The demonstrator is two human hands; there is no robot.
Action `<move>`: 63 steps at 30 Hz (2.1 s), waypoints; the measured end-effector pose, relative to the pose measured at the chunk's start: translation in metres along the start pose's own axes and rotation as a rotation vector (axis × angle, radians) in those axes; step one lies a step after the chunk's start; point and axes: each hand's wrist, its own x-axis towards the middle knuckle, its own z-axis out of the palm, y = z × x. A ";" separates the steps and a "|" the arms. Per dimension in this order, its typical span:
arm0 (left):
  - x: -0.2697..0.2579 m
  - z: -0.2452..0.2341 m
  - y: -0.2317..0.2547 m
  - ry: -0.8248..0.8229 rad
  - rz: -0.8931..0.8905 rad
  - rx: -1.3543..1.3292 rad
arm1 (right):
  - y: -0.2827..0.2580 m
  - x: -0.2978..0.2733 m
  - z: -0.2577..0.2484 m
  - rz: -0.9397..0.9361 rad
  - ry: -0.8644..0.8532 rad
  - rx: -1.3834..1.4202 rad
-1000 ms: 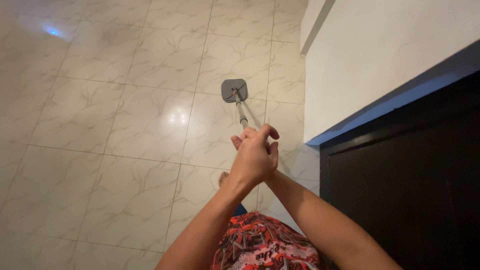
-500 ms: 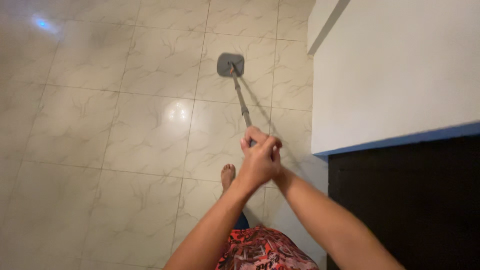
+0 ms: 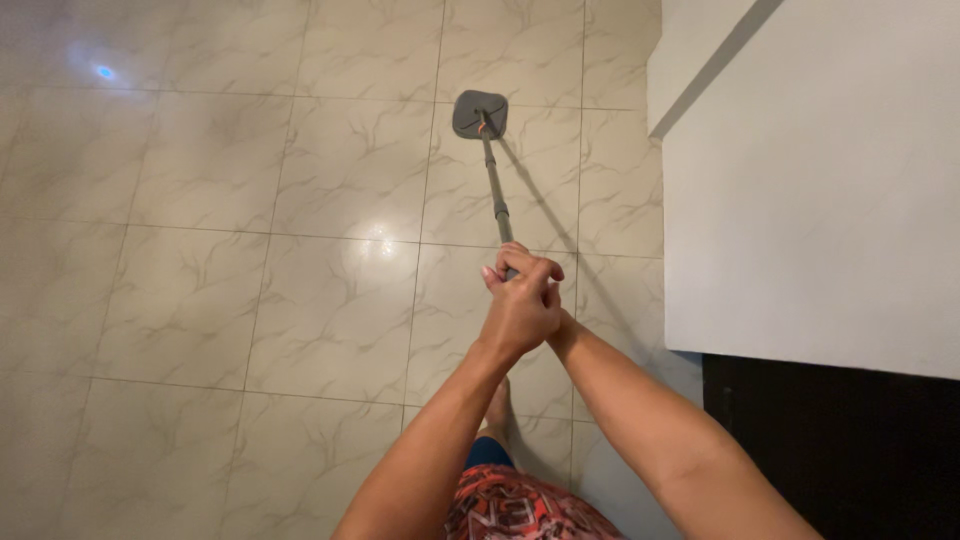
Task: The person mops the tiled floor using a mop, moving the tool across the floor while walking backward.
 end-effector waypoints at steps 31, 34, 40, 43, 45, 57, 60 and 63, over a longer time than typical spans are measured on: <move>-0.272 -0.069 0.205 0.024 -0.140 0.005 | -0.237 -0.229 0.034 -0.075 0.084 0.043; -0.270 -0.082 0.199 0.019 -0.152 -0.042 | -0.231 -0.222 0.044 -0.048 0.096 0.056; -0.242 -0.101 0.156 0.088 -0.095 -0.148 | -0.201 -0.197 0.072 0.003 0.121 0.069; -0.211 -0.105 0.104 0.049 -0.109 -0.178 | -0.171 -0.158 0.090 -0.031 0.094 0.072; -0.192 -0.107 0.065 0.021 -0.101 -0.193 | -0.150 -0.129 0.101 -0.048 0.044 0.050; -0.042 -0.198 -0.128 -0.053 0.067 -0.152 | -0.042 0.071 0.216 -0.040 -0.160 -0.035; -0.044 -0.212 -0.138 -0.132 -0.021 -0.131 | -0.049 0.073 0.232 -0.006 -0.166 -0.040; -0.055 -0.225 -0.136 -0.104 0.005 -0.127 | -0.067 0.068 0.241 0.021 -0.149 -0.036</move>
